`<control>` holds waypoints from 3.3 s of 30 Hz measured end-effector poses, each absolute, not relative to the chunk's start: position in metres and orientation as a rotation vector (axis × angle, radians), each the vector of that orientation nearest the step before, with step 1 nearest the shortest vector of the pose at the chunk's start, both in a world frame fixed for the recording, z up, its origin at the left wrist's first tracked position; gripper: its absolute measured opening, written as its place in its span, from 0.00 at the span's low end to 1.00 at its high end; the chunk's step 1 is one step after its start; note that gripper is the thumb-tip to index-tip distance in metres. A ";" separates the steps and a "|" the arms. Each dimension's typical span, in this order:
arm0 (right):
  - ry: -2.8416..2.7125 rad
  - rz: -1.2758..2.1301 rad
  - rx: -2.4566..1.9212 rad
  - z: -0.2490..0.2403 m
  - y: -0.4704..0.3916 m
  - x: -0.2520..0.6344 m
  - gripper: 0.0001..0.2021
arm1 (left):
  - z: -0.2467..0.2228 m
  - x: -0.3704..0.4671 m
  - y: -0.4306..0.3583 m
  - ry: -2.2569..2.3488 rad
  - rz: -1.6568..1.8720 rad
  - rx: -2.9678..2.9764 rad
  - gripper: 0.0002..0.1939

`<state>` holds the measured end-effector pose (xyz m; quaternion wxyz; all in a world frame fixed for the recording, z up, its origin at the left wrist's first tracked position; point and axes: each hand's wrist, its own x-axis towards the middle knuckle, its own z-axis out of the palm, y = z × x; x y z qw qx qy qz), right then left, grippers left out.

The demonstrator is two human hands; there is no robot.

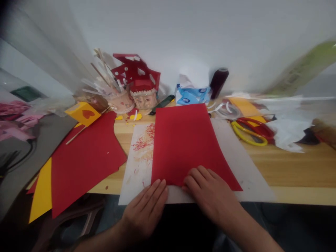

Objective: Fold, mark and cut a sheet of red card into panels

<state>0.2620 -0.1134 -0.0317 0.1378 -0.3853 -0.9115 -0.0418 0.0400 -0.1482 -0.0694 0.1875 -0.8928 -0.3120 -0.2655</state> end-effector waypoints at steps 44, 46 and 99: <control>-2.504 -0.067 -1.244 -0.023 -0.116 0.278 0.13 | -0.075 0.093 -0.151 -1.193 -0.753 -2.383 0.18; -2.489 -0.040 -1.257 -0.027 -0.114 0.278 0.13 | -0.076 0.094 -0.152 -1.190 -0.724 -2.378 0.19; -2.432 0.178 -1.313 -0.021 -0.119 0.313 0.14 | -0.069 0.111 -0.149 -1.129 -0.532 -2.452 0.22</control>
